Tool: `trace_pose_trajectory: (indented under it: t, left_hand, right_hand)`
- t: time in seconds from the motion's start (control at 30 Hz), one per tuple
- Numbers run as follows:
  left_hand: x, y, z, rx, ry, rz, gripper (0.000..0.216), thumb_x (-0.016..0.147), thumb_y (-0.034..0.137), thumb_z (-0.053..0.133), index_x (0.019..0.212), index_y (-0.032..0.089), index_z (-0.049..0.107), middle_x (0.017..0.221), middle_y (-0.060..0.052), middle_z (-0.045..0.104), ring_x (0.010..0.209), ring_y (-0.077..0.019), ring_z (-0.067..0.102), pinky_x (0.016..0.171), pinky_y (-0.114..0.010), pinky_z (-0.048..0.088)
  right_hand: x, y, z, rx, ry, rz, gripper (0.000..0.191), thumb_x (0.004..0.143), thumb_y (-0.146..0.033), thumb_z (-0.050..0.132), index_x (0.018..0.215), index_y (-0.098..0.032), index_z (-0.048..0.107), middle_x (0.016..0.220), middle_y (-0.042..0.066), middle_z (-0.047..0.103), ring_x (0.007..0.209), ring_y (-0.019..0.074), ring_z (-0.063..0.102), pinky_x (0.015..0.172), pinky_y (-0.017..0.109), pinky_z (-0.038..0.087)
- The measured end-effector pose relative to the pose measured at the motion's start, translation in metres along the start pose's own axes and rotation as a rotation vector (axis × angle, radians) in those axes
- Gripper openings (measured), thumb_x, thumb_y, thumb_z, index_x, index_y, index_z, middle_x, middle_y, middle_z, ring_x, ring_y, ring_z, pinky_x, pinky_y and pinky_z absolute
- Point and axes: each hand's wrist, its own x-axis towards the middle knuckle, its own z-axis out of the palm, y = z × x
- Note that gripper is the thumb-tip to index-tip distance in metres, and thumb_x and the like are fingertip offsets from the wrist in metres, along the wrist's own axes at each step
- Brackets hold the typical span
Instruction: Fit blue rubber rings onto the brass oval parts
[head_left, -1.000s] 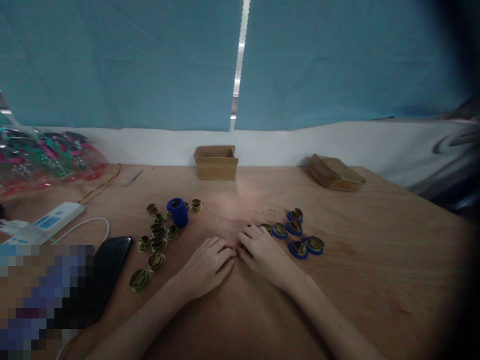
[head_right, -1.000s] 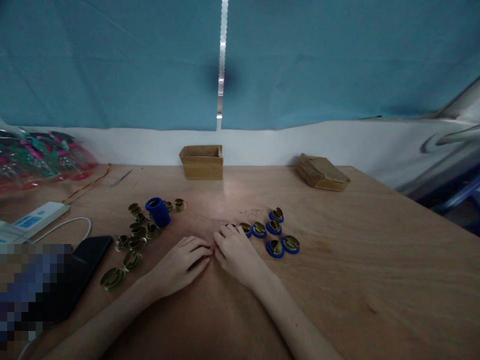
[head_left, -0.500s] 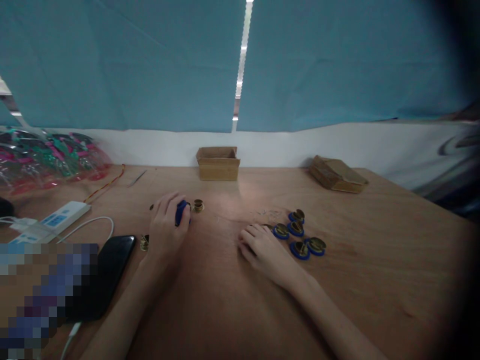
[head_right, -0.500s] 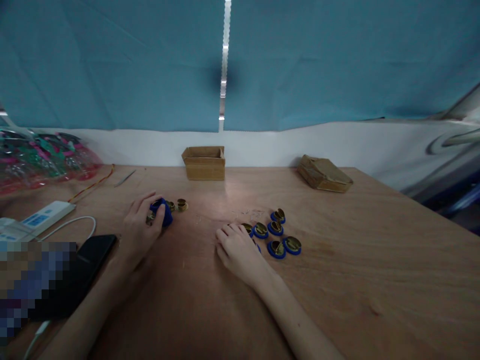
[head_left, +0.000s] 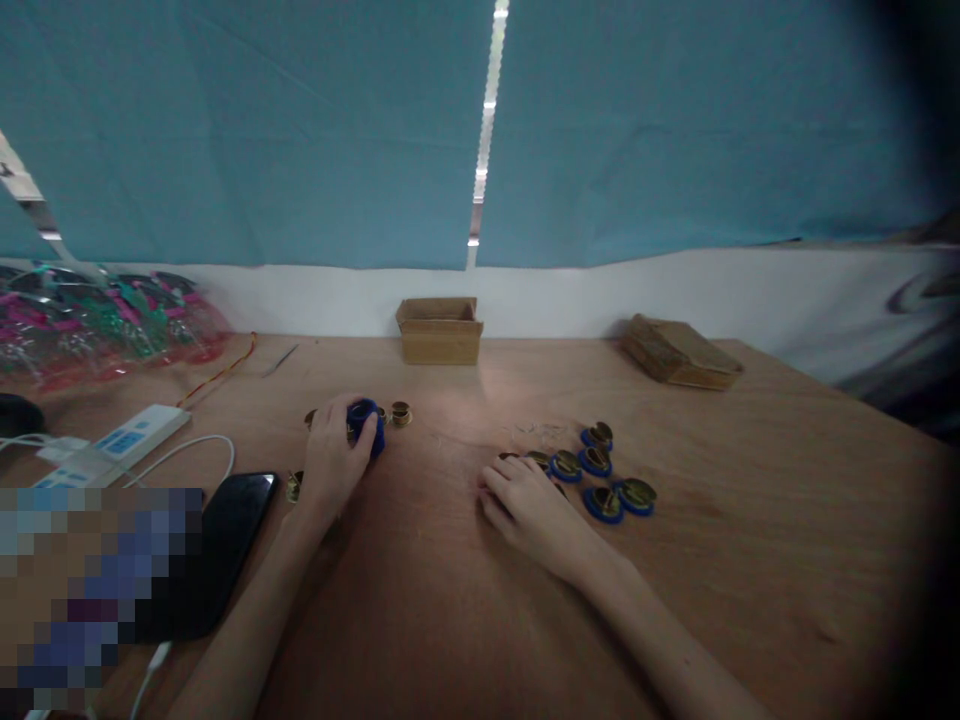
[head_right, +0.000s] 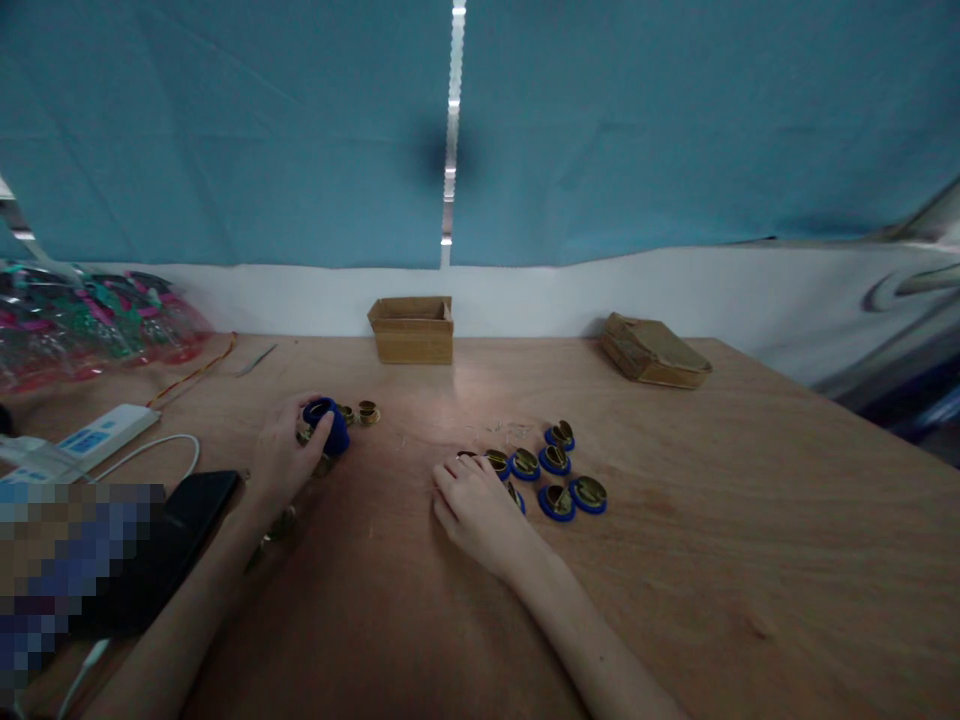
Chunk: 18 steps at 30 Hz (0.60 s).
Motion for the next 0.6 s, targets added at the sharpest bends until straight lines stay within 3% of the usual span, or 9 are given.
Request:
trace_pose_trajectory:
  t: [0.17, 0.33, 0.6]
  left_hand:
    - [0.001, -0.001, -0.002, -0.007, -0.009, -0.005, 0.033, 0.085, 0.035, 0.051, 0.112, 0.017, 0.057, 0.106, -0.010, 0.064, 0.101, -0.0265, 0.057, 0.090, -0.041, 0.045]
    - [0.004, 0.002, -0.007, -0.042, 0.086, -0.035, 0.032, 0.083, 0.040, 0.055, 0.107, 0.020, 0.060, 0.102, -0.007, 0.066, 0.098, -0.0237, 0.059, 0.089, -0.038, 0.046]
    - [0.002, 0.015, -0.012, -0.109, 0.226, -0.018, 0.037, 0.075, 0.044, 0.066, 0.103, 0.020, 0.062, 0.097, -0.006, 0.065, 0.093, -0.0222, 0.060, 0.084, -0.037, 0.048]
  right_hand:
    - [-0.001, -0.002, 0.001, 0.037, -0.005, -0.016, 0.013, 0.088, -0.016, 0.047, 0.078, -0.016, 0.055, 0.088, 0.008, 0.060, 0.083, 0.0192, 0.054, 0.077, 0.032, 0.039]
    - [0.000, -0.001, -0.001, 0.049, 0.017, -0.016, 0.013, 0.088, -0.015, 0.046, 0.079, -0.016, 0.055, 0.087, 0.008, 0.060, 0.084, 0.0200, 0.054, 0.079, 0.034, 0.039]
    - [0.020, -0.008, 0.005, 0.056, 0.120, 0.057, 0.019, 0.086, -0.014, 0.046, 0.101, -0.016, 0.057, 0.102, 0.011, 0.059, 0.095, 0.0228, 0.054, 0.082, 0.035, 0.039]
